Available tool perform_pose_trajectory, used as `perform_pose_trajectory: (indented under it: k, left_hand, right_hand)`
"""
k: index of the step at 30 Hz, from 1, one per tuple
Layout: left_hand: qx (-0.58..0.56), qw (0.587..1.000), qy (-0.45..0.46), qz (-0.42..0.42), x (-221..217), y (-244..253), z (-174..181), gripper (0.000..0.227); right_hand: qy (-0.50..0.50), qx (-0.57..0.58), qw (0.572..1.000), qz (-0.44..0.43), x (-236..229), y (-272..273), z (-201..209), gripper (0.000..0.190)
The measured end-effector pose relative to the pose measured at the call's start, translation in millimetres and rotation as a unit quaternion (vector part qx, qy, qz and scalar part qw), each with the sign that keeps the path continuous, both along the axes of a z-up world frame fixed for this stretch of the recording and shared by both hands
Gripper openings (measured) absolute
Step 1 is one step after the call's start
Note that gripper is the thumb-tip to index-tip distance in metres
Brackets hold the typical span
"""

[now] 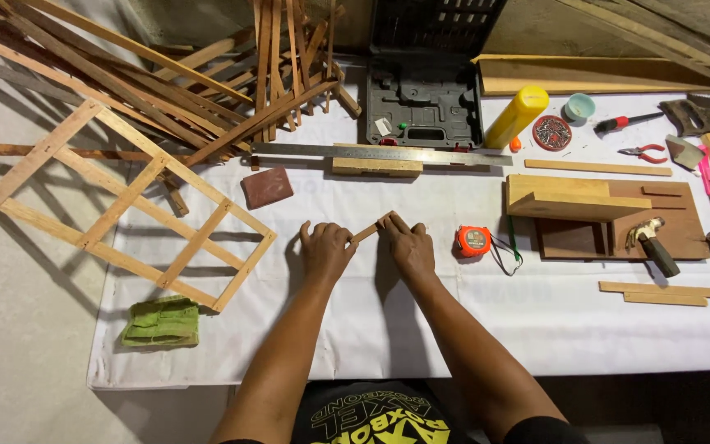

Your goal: The person measures a small wooden bar with a tape measure, marks it, then uses a cordless drill on a wood assembly at the workbench. They position nails and hammer them into the joint with a claw hammer, fitting pieces of the frame together on the table.

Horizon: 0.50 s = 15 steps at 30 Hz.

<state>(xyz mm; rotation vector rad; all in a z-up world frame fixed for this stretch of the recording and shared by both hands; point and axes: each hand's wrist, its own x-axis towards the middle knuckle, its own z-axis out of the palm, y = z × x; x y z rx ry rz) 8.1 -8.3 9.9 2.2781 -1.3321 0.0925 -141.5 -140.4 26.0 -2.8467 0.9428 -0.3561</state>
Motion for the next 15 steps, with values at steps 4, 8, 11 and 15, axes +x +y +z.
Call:
perform_pose_trajectory:
  k: [4,8,11,15]
  left_hand:
    - [-0.001,1.000,-0.007,-0.015,0.0,1.2,-14.9,0.015]
    - [0.016,0.999,0.047,-0.004,5.5,-2.1,-10.8,0.015]
    - [0.023,0.997,0.069,0.007,0.3,-0.1,-12.5,0.015]
    - [-0.036,0.994,0.097,0.018,-1.3,-0.7,-15.8,0.016]
  right_hand:
    - [-0.056,-0.025,0.998,-0.016,-6.9,12.3,-7.0,0.054]
    - [-0.068,0.000,0.997,0.032,4.1,36.4,-4.0,0.056]
    - [-0.025,0.026,0.999,0.039,7.3,42.7,-12.3,0.053]
    - [-0.010,0.014,0.998,0.067,10.7,33.1,-21.4,0.051]
